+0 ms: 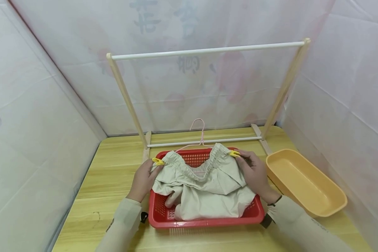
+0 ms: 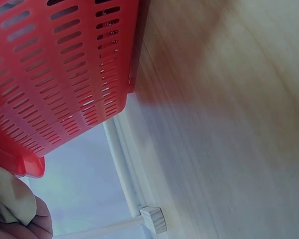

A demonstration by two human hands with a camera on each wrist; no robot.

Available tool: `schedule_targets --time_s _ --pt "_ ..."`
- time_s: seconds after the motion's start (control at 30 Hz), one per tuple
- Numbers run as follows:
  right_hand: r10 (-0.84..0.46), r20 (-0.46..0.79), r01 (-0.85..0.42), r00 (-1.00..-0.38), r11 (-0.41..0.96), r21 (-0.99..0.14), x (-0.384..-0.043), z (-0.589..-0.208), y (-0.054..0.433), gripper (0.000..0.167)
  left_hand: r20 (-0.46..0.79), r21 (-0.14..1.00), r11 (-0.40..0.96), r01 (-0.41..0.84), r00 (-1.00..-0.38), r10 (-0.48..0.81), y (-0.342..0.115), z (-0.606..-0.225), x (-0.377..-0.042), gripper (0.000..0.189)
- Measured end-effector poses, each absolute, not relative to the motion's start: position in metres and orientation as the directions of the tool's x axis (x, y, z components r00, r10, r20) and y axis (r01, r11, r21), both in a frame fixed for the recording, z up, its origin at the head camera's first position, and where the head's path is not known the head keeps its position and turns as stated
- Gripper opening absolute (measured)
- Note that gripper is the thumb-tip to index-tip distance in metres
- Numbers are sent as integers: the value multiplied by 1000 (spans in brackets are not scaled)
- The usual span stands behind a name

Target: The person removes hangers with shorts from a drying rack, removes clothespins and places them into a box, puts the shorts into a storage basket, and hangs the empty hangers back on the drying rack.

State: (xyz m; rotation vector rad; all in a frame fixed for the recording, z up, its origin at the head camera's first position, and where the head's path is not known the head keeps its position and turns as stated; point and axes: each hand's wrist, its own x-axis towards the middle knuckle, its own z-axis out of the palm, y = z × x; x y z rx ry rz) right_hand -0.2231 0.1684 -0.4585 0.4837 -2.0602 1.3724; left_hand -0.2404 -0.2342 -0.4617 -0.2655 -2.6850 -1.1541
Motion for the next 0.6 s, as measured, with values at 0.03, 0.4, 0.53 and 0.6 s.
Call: schedule_targets --time_s 0.03,0.4,0.53,0.6 --pt "39 655 -596 -754 379 -708 -223 -455 168 25 254 694 679 241 -964 84 -234 -461 -240 24" --pt "117 560 -486 -820 374 -790 -227 -439 176 12 242 677 696 241 -965 99 -236 -459 -242 24" --pt "132 544 -461 -828 391 -797 -227 -439 183 14 236 674 698 241 -966 105 -236 -459 -241 25" --pt "129 546 -461 -828 397 -793 -227 -438 186 15 235 671 701 241 -966 107 -235 -458 -240 24"
